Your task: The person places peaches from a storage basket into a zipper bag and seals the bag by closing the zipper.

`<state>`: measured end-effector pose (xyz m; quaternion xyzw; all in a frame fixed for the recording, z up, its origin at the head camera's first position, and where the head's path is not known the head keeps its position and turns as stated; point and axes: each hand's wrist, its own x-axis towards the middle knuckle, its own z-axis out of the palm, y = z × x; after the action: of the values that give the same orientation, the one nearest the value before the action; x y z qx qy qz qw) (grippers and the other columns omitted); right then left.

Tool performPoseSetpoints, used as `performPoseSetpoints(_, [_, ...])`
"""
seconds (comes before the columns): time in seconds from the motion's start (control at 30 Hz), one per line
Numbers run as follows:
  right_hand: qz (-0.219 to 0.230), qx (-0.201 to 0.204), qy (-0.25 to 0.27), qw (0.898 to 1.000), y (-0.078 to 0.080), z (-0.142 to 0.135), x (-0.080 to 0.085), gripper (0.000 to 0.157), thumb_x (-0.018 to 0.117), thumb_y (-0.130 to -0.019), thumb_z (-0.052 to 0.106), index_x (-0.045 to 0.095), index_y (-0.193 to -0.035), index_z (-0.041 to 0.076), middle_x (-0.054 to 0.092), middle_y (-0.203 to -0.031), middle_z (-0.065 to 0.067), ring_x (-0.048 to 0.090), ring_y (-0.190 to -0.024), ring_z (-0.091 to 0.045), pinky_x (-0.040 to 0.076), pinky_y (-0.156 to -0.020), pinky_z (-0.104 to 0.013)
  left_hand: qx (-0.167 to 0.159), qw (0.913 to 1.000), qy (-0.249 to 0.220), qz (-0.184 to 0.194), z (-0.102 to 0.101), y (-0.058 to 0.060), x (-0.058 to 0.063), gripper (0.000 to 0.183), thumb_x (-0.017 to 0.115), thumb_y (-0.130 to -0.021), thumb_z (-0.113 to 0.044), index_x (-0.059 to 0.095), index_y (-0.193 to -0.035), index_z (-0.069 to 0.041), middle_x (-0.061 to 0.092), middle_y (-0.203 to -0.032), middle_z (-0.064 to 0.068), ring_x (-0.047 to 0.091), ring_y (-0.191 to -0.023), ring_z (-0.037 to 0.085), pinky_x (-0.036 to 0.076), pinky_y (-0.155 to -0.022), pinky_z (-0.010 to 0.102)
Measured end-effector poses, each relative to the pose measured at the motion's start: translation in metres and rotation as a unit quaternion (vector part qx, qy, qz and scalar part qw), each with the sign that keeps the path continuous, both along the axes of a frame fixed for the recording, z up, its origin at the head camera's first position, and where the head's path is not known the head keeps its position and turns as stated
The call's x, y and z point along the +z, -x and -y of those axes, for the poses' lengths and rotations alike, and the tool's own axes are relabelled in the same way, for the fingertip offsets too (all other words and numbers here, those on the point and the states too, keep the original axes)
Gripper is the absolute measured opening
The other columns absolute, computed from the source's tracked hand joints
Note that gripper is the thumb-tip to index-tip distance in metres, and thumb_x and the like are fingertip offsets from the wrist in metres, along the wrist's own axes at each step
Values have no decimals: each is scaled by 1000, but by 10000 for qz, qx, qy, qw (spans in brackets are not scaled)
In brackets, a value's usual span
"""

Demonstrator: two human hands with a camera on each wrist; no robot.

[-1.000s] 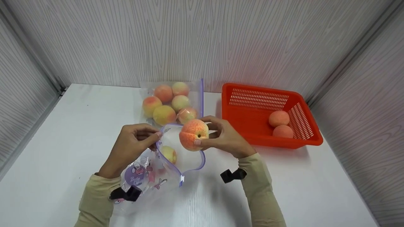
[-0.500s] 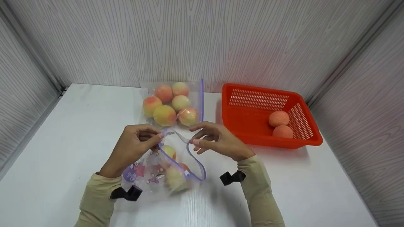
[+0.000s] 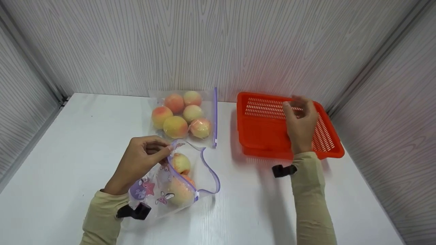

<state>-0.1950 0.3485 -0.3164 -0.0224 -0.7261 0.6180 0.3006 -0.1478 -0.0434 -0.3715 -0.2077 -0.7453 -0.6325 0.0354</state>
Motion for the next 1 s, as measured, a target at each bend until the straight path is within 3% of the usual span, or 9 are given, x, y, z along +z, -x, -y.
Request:
performPoseSetpoints(0.07, [383, -821, -629, 9939, 10, -20, -5, 37, 68, -96, 17, 61, -132, 11, 63, -116, -6, 57, -93, -16, 51, -77, -22, 3, 10000, -10, 45, 1, -1, 0, 10, 70, -95, -9, 75, -94, -1, 73, -79, 6, 70, -66, 16, 61, -61, 29])
performPoseSetpoints(0.17, [1486, -1448, -1635, 9645, 17, -50, -16, 53, 61, -99, 25, 46, -148, 11, 55, -137, -11, 53, -118, -20, 49, -100, -32, 18, 10000, -8, 85, 1, -3, 1, 9, 70, -95, -9, 75, -94, -2, 73, -80, 6, 71, -67, 16, 61, -62, 29])
performPoseSetpoints(0.23, [2212, -1331, -2025, 9446, 18, -68, -27, 67, 61, -99, 30, 32, -155, 5, 46, -147, -20, 47, -128, -31, 46, -108, -44, 23, 9999, 4, 108, 2, -3, 1, 9, 70, -95, -9, 75, -95, -3, 73, -81, 6, 71, -67, 16, 61, -62, 29])
performPoseSetpoints(0.37, [3697, -699, -2803, 8831, 17, -96, -48, 100, 68, -94, 44, 8, -157, -5, 35, -149, -34, 41, -127, -50, 41, -106, -66, -16, 10000, 0, 98, 2, -3, 1, 9, 70, -95, -9, 76, -95, -3, 72, -79, 5, 70, -66, 17, 61, -61, 29])
performPoseSetpoints(0.47, [4363, -346, -3109, 8437, 19, -106, -57, 110, 77, -87, 47, 10, -153, -9, 39, -139, -34, 42, -118, -51, 49, -96, -63, -43, 10000, -19, 70, 1, -2, 0, 9, 70, -95, -9, 76, -95, -2, 72, -78, 5, 70, -65, 16, 61, -60, 29])
performPoseSetpoints(0.53, [4696, -203, -3179, 8234, 22, -109, -59, 102, 79, -86, 48, 24, -148, -11, 48, -126, -30, 47, -110, -46, 54, -85, -52, -21, 10000, -4, 42, 2, -2, 0, 10, 70, -95, -9, 76, -95, -1, 72, -79, 4, 70, -65, 16, 61, -61, 29])
performPoseSetpoints(0.67, [5014, -22, -3262, 8013, 28, -113, -61, 74, 78, -86, 48, 50, -125, -8, 59, -95, -16, 54, -94, -36, 50, -70, -35, 36, 10000, -46, 45, 2, -2, -1, 9, 70, -95, -9, 76, -94, -3, 72, -78, 4, 70, -65, 16, 61, -60, 29])
performPoseSetpoints(0.77, [5193, 21, -3211, 7919, 29, -113, -62, 67, 77, -87, 49, 54, -119, -6, 61, -85, -10, 57, -91, -33, 51, -69, -34, 48, 9999, -111, 29, 3, -1, -2, 8, 70, -95, -9, 76, -94, -4, 72, -77, 4, 70, -64, 17, 61, -59, 30])
performPoseSetpoints(1.0, [5095, 3, -2878, 8109, 23, -97, -56, 82, 81, -82, 52, 51, -135, -3, 61, -105, -14, 55, -100, -34, 54, -79, -38, 72, 9998, -173, 19, 3, -1, -3, 8, 71, -95, -9, 76, -94, -3, 72, -77, 4, 70, -64, 17, 61, -59, 30])
